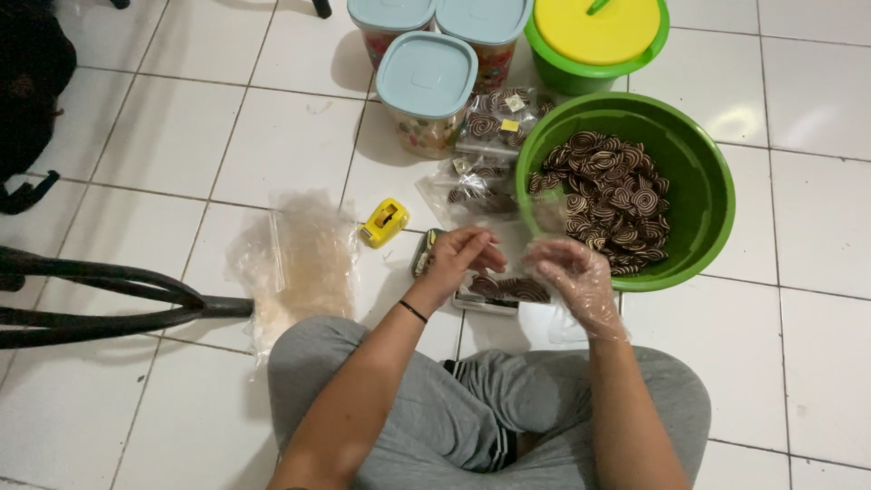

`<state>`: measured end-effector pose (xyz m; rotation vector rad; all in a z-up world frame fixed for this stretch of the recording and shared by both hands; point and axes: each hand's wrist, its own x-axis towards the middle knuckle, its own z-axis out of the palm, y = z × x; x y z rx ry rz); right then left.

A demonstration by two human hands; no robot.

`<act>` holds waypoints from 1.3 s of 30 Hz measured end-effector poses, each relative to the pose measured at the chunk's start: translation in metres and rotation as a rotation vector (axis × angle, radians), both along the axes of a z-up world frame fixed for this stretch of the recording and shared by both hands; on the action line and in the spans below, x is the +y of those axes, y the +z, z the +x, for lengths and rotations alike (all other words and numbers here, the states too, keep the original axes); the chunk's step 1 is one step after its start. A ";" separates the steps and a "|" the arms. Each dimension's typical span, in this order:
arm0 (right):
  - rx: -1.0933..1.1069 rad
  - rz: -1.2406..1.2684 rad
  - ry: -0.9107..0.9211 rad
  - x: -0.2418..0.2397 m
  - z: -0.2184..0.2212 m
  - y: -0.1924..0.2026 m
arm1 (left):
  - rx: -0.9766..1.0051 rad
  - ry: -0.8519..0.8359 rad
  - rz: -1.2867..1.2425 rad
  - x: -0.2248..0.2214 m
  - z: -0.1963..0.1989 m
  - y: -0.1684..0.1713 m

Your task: Bagging spiral cookies into small plastic bags and weighing them on a digital scale to ensure consistent portions.

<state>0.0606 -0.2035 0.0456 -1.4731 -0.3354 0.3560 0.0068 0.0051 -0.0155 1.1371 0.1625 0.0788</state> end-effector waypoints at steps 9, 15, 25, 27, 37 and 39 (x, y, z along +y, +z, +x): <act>0.021 -0.213 0.130 -0.007 0.003 -0.024 | 0.009 0.125 0.028 0.003 0.000 -0.005; 0.114 -0.086 0.090 0.003 -0.008 0.001 | 0.040 0.090 0.060 0.005 0.003 -0.008; 0.030 -0.015 -0.016 0.000 0.002 -0.011 | 0.003 -0.012 0.191 0.006 -0.005 0.015; 0.024 -0.015 -0.086 -0.004 0.007 -0.027 | 0.015 -0.080 0.218 0.005 -0.008 0.023; 0.051 -0.003 -0.078 -0.008 0.004 -0.027 | -0.004 -0.068 0.241 0.019 -0.012 0.030; 0.022 -0.010 -0.091 -0.017 0.012 -0.051 | 0.015 -0.101 0.169 0.022 -0.012 0.028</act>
